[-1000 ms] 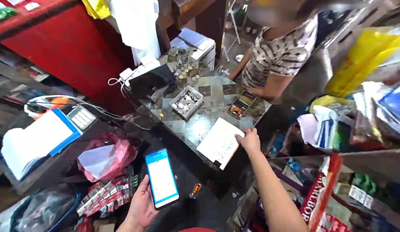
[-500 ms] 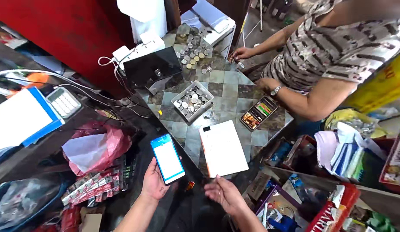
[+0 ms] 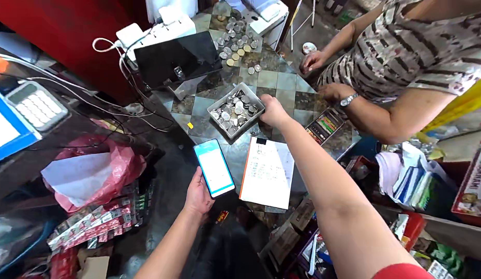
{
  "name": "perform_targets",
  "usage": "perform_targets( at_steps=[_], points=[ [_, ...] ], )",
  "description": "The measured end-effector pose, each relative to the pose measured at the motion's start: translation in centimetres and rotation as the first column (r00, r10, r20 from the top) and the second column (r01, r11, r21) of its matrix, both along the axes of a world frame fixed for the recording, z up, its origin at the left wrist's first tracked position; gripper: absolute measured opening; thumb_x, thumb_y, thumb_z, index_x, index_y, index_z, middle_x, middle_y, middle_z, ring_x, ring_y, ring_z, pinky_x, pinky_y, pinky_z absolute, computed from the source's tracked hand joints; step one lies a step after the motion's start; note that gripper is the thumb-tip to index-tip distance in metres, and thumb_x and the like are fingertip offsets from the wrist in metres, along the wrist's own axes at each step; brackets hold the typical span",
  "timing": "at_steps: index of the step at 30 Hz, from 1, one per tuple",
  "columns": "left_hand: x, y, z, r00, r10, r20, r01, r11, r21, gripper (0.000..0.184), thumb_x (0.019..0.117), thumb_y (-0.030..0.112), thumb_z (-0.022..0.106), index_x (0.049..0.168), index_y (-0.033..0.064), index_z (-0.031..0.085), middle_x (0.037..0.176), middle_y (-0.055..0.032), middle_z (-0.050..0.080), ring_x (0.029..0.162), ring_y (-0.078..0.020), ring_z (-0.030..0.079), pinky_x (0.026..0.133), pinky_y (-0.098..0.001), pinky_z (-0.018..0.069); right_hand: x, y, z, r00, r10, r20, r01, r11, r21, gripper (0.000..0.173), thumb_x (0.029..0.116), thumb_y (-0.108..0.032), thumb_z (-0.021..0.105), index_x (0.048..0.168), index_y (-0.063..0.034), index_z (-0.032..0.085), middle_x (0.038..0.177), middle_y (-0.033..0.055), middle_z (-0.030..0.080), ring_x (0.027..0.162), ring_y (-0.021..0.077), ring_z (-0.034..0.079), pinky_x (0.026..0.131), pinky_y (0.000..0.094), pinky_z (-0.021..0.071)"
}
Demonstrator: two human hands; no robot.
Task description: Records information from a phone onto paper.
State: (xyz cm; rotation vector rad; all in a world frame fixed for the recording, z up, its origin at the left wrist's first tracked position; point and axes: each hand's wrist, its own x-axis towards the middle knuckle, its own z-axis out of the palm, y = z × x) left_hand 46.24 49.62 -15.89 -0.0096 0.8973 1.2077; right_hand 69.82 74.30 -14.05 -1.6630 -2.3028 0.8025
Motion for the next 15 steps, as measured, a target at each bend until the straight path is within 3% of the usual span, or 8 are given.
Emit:
perform_targets(
  at_steps=[2,5,9,11,13,15],
  points=[
    [-0.4,0.0,-0.3,0.998,-0.050,0.029,0.049,0.998,0.037,0.062,0.1107,0.048,0.008,0.138,0.0096,0.049,0.120,-0.0162,0.069,0.109,-0.0271,0.071,0.089,-0.0443,0.0611,-0.1,0.3,0.7,0.996,0.065,0.058,-0.063,0.997,-0.037,0.053,0.0825,0.009,0.069,0.134,0.0047,0.057,0.140,0.0261,0.057,0.131,0.0439,0.054,0.112,0.0594,0.0408],
    [-0.6,0.2,-0.7,0.992,-0.108,0.059,0.104,0.993,0.061,0.064,0.1106,0.047,0.007,0.137,0.0089,0.050,0.120,-0.0177,0.070,0.109,-0.0287,0.071,0.088,-0.0455,0.0611,0.7,0.5,1.4,0.986,0.063,0.157,-0.061,0.998,-0.013,0.037,0.0866,0.009,0.066,0.123,0.0052,0.062,0.127,0.0275,0.064,0.122,0.0445,0.061,0.104,0.0610,0.0465],
    [-0.4,0.1,-0.7,0.984,-0.160,-0.072,0.160,0.987,-0.002,0.061,0.1118,0.045,0.010,0.135,0.0079,0.052,0.116,-0.0147,0.071,0.105,-0.0242,0.072,0.088,-0.0419,0.0614,1.5,-0.6,2.4,0.898,-0.124,0.422,0.167,0.984,-0.067,0.057,0.0844,0.006,0.069,0.138,0.0035,0.049,0.127,0.0338,0.060,0.122,0.0534,0.058,0.094,0.0691,0.0491],
    [-0.3,0.2,-0.7,0.973,-0.191,-0.133,0.187,0.981,-0.042,0.060,0.1121,0.044,0.011,0.135,0.0075,0.052,0.115,-0.0141,0.072,0.104,-0.0235,0.073,0.087,-0.0410,0.0616,2.2,-2.3,3.1,0.837,-0.210,0.505,0.282,0.957,-0.070,0.049,0.0859,0.002,0.070,0.133,0.0056,0.056,0.130,0.0332,0.059,0.122,0.0524,0.059,0.092,0.0693,0.0499],
    [-0.3,0.1,-1.1,0.967,-0.208,-0.149,0.201,0.978,-0.056,0.060,0.1121,0.045,0.012,0.134,0.0074,0.053,0.113,-0.0139,0.072,0.102,-0.0231,0.073,0.086,-0.0405,0.0618,3.4,-4.5,3.5,0.820,-0.282,0.499,0.352,0.934,-0.051,0.033,0.0869,-0.004,0.070,0.118,0.0049,0.067,0.129,0.0313,0.060,0.118,0.0511,0.060,0.088,0.0700,0.0509],
    [-0.3,0.0,-1.4,0.971,-0.202,-0.129,0.198,0.979,-0.044,0.060,0.1120,0.045,0.013,0.135,0.0079,0.053,0.113,-0.0138,0.072,0.102,-0.0229,0.073,0.086,-0.0402,0.0619,5.1,-7.6,4.1,0.853,-0.384,0.353,0.414,0.910,-0.009,0.028,0.0894,-0.006,0.068,0.115,0.0034,0.070,0.127,0.0328,0.061,0.118,0.0527,0.059,0.092,0.0722,0.0478]
  ],
)
